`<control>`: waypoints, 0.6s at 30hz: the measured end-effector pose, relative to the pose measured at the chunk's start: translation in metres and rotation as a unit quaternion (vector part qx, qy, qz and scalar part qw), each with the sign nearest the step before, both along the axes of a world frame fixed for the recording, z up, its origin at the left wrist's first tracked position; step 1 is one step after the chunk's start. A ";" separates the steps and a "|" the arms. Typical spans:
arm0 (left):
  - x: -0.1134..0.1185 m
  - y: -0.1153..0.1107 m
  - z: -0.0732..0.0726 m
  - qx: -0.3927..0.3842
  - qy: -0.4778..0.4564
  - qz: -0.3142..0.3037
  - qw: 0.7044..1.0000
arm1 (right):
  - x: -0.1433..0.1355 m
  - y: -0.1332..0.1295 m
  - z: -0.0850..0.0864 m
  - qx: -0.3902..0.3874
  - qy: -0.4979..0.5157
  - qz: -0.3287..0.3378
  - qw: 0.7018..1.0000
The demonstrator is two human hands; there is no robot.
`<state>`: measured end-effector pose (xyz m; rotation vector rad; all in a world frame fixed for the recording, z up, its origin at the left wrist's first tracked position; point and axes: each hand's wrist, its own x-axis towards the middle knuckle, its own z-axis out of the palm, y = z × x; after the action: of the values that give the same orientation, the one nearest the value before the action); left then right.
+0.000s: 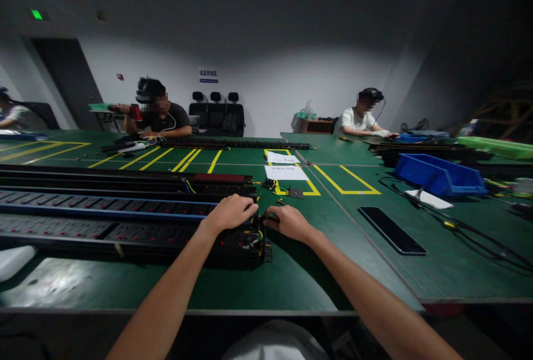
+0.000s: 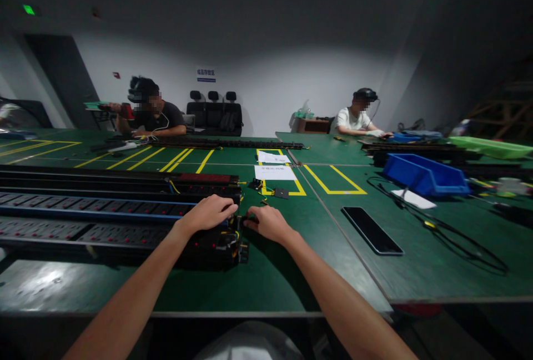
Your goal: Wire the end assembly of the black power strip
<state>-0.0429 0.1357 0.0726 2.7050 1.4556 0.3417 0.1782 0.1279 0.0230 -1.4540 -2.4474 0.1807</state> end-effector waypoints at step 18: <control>0.000 0.000 -0.001 0.002 0.003 -0.004 1.000 | -0.005 -0.001 -0.001 0.003 -0.026 0.014 1.000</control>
<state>-0.0428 0.1359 0.0718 2.7172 1.4456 0.3361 0.1733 0.1265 0.0220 -1.4412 -2.5083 0.1425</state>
